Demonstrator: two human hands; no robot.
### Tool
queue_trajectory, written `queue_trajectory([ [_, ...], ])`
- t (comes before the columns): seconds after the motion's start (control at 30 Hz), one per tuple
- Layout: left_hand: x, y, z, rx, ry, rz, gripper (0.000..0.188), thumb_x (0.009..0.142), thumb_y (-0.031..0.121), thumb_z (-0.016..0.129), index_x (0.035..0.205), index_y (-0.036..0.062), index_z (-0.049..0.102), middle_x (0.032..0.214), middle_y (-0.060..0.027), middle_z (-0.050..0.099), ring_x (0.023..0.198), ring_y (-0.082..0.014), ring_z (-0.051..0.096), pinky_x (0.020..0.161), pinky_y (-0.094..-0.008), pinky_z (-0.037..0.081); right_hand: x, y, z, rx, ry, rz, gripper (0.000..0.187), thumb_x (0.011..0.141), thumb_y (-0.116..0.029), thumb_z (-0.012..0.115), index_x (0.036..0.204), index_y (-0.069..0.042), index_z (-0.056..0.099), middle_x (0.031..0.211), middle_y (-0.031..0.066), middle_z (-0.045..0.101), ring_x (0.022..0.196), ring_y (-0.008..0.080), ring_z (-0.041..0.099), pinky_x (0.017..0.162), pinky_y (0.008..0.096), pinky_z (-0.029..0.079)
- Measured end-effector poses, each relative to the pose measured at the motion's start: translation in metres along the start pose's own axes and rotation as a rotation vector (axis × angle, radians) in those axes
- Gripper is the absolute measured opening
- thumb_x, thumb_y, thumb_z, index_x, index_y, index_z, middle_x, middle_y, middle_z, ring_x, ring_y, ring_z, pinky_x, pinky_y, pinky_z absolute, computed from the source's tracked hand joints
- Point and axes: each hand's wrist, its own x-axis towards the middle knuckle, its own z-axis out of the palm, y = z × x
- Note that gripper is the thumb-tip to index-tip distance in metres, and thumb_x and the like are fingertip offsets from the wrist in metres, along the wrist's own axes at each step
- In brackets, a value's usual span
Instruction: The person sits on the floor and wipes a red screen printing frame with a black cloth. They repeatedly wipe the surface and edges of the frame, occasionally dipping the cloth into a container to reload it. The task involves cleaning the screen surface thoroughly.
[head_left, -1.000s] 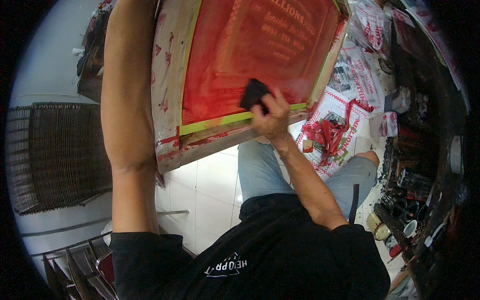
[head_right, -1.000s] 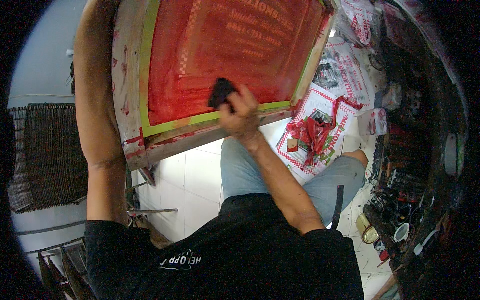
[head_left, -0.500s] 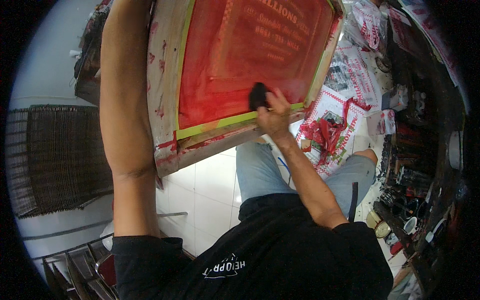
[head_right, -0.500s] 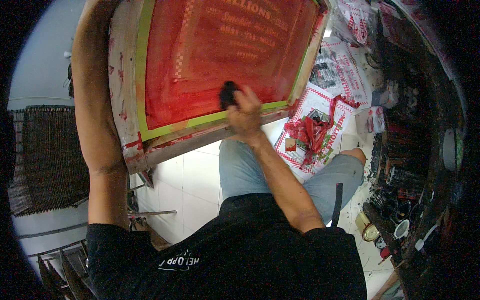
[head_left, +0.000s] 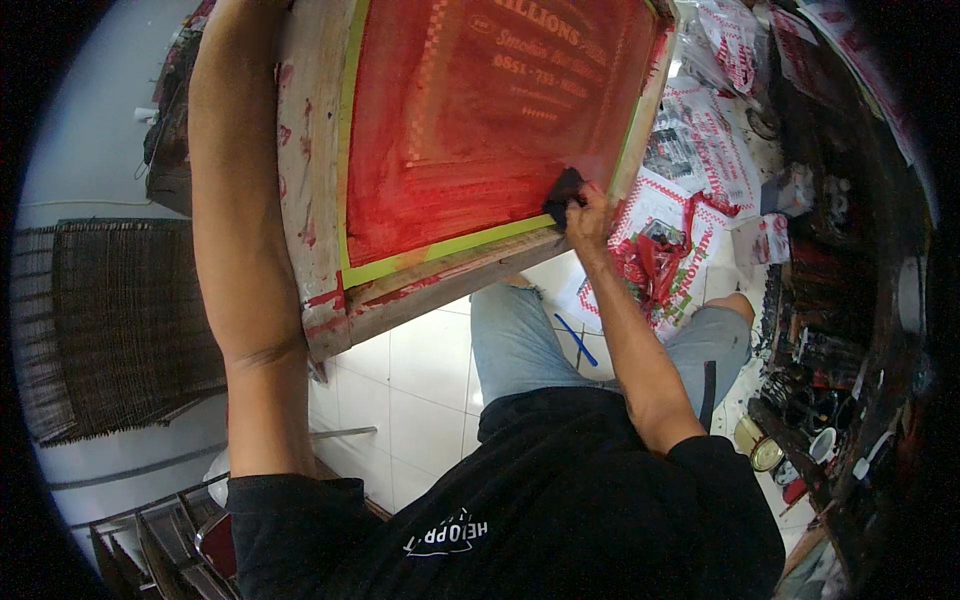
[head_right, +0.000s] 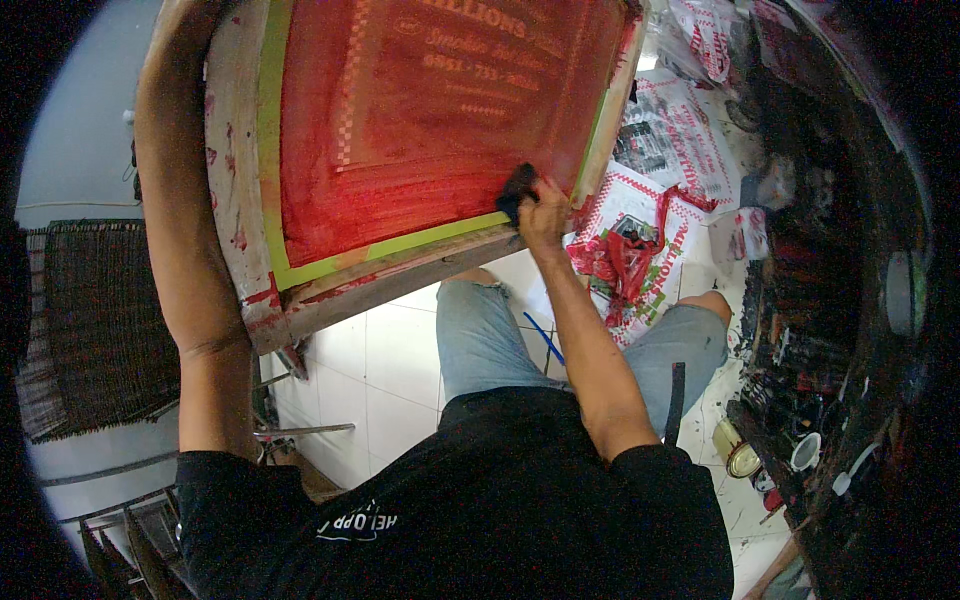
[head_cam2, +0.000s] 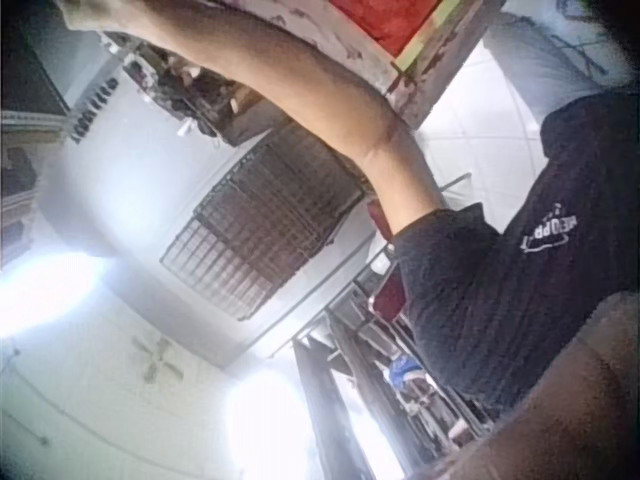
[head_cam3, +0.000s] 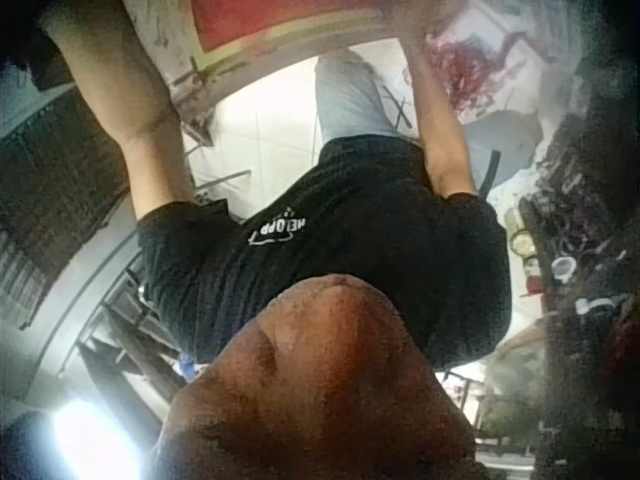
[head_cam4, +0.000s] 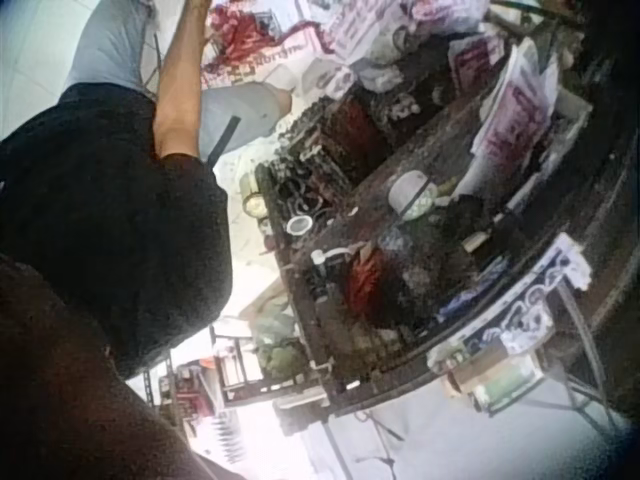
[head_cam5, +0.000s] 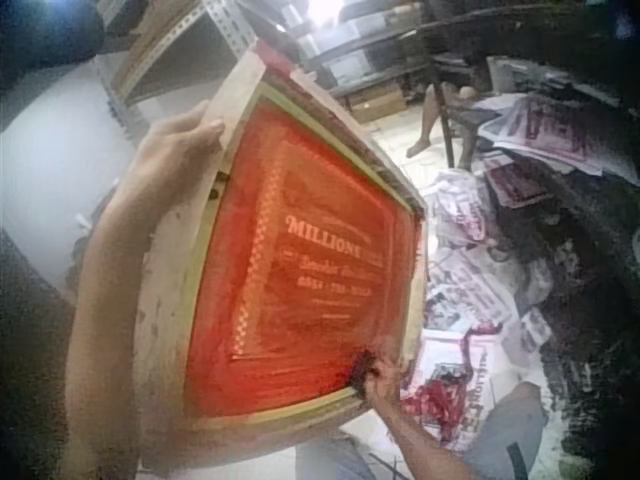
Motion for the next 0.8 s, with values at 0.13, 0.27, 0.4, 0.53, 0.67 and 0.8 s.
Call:
queue_trajectory([
  [0.13, -0.002, 0.001, 0.007, 0.011, 0.025, 0.033, 0.036, 0.094, 0.017, 0.052, 0.128, 0.0048, 0.058, 0.106, -0.0027, 0.063, 0.090, -0.0120, 0.057, 0.081, -0.0248, 0.045, 0.007, -0.030, 0.013, -0.172, 0.042, 0.044, 0.017, 0.069, -0.007, 0.058, 0.084, 0.000, 0.063, 0.082, 0.0234, 0.061, 0.079, 0.0431, 0.058, 0.075, 0.0520, 0.046],
  [0.27, 0.004, -0.010, 0.000, 0.023, 0.094, -0.045, 0.034, 0.094, 0.017, 0.052, 0.124, 0.0060, 0.061, 0.101, -0.0021, 0.065, 0.086, -0.0125, 0.058, 0.077, -0.0262, 0.047, 0.014, -0.182, 0.025, 0.090, -0.106, -0.157, 0.020, 0.067, -0.005, 0.065, 0.087, 0.000, 0.064, 0.088, 0.0238, 0.058, 0.080, 0.0421, 0.057, 0.073, 0.0495, 0.047],
  [0.4, -0.010, 0.012, 0.005, 0.063, 0.152, -0.047, 0.033, 0.093, 0.017, 0.053, 0.123, 0.0079, 0.063, 0.097, -0.0021, 0.065, 0.082, -0.0127, 0.059, 0.073, -0.0273, 0.048, 0.009, -0.224, 0.047, 0.219, -0.044, -0.528, 0.019, 0.067, 0.001, 0.067, 0.086, -0.002, 0.067, 0.084, 0.0215, 0.057, 0.078, 0.0396, 0.058, 0.070, 0.0444, 0.049],
  [0.53, -0.013, -0.007, 0.028, 0.073, 0.119, 0.002, 0.034, 0.094, 0.020, 0.053, 0.124, 0.0106, 0.063, 0.094, -0.0020, 0.065, 0.083, -0.0127, 0.060, 0.071, -0.0282, 0.049, 0.007, -0.105, 0.021, -0.040, 0.008, -0.273, 0.022, 0.065, -0.001, 0.060, 0.085, -0.006, 0.068, 0.075, 0.0150, 0.057, 0.073, 0.0346, 0.059, 0.064, 0.0441, 0.049],
  [0.67, 0.018, -0.022, -0.015, -0.029, 0.162, -0.226, 0.034, 0.094, 0.022, 0.053, 0.124, 0.0099, 0.063, 0.095, -0.0030, 0.065, 0.084, -0.0129, 0.060, 0.072, -0.0282, 0.049, -0.003, 0.039, 0.017, -0.021, 0.028, 0.205, 0.026, 0.064, -0.005, 0.054, 0.086, 0.000, 0.067, 0.082, 0.0239, 0.062, 0.078, 0.0421, 0.060, 0.074, 0.0475, 0.049],
  [0.8, 0.013, -0.026, 0.009, -0.055, 0.177, -0.161, 0.034, 0.094, 0.023, 0.053, 0.122, 0.0092, 0.063, 0.097, -0.0034, 0.065, 0.088, -0.0135, 0.060, 0.076, -0.0301, 0.048, 0.006, 0.095, -0.009, -0.259, 0.060, 0.420, 0.021, 0.070, -0.008, 0.058, 0.085, 0.003, 0.067, 0.078, 0.0224, 0.063, 0.078, 0.0371, 0.062, 0.073, 0.0427, 0.049],
])
